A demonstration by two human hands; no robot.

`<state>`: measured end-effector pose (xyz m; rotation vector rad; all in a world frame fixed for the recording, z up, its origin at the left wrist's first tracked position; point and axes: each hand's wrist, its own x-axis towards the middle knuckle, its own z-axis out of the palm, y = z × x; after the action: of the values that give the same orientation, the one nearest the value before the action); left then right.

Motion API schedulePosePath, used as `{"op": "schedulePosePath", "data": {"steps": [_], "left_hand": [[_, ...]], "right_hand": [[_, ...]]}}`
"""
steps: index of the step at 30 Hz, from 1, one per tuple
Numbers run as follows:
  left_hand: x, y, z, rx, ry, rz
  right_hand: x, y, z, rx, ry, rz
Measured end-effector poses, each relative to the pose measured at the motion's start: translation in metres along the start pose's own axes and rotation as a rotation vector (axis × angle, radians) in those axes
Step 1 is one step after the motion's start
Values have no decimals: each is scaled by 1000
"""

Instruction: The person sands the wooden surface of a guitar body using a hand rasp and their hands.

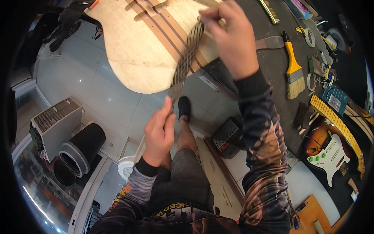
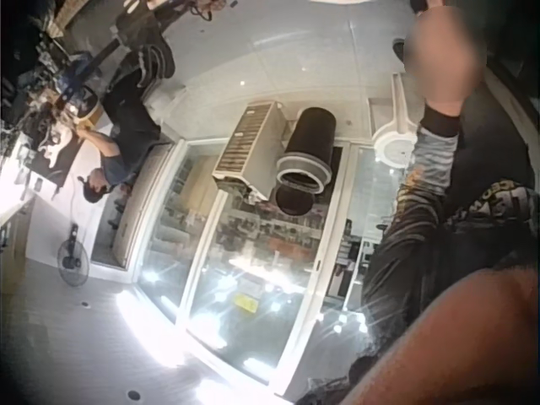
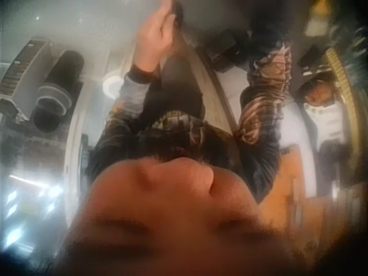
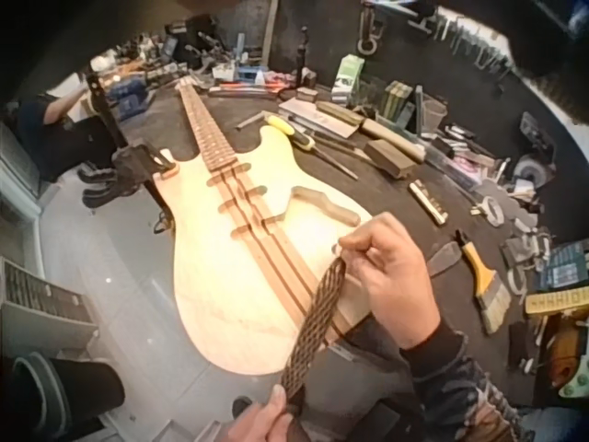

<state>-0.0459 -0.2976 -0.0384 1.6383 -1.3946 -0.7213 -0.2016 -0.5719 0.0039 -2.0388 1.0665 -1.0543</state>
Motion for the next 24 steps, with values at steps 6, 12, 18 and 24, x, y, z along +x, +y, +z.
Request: {"op": "schedulePosePath", "data": {"steps": [6, 12, 18, 24], "left_hand": [[-56, -14, -28, 93, -15, -8], [-24, -16, -30, 27, -5, -75], [-50, -20, -45, 44, -58, -106], [-32, -25, -37, 3, 46, -61]], "right_hand": [[-48, -26, 16, -101, -80, -58], [-3, -22, 30, -25, -37, -72], [-36, -32, 32, -104, -104, -84], [-2, -26, 43, -59, -94, -86]]}}
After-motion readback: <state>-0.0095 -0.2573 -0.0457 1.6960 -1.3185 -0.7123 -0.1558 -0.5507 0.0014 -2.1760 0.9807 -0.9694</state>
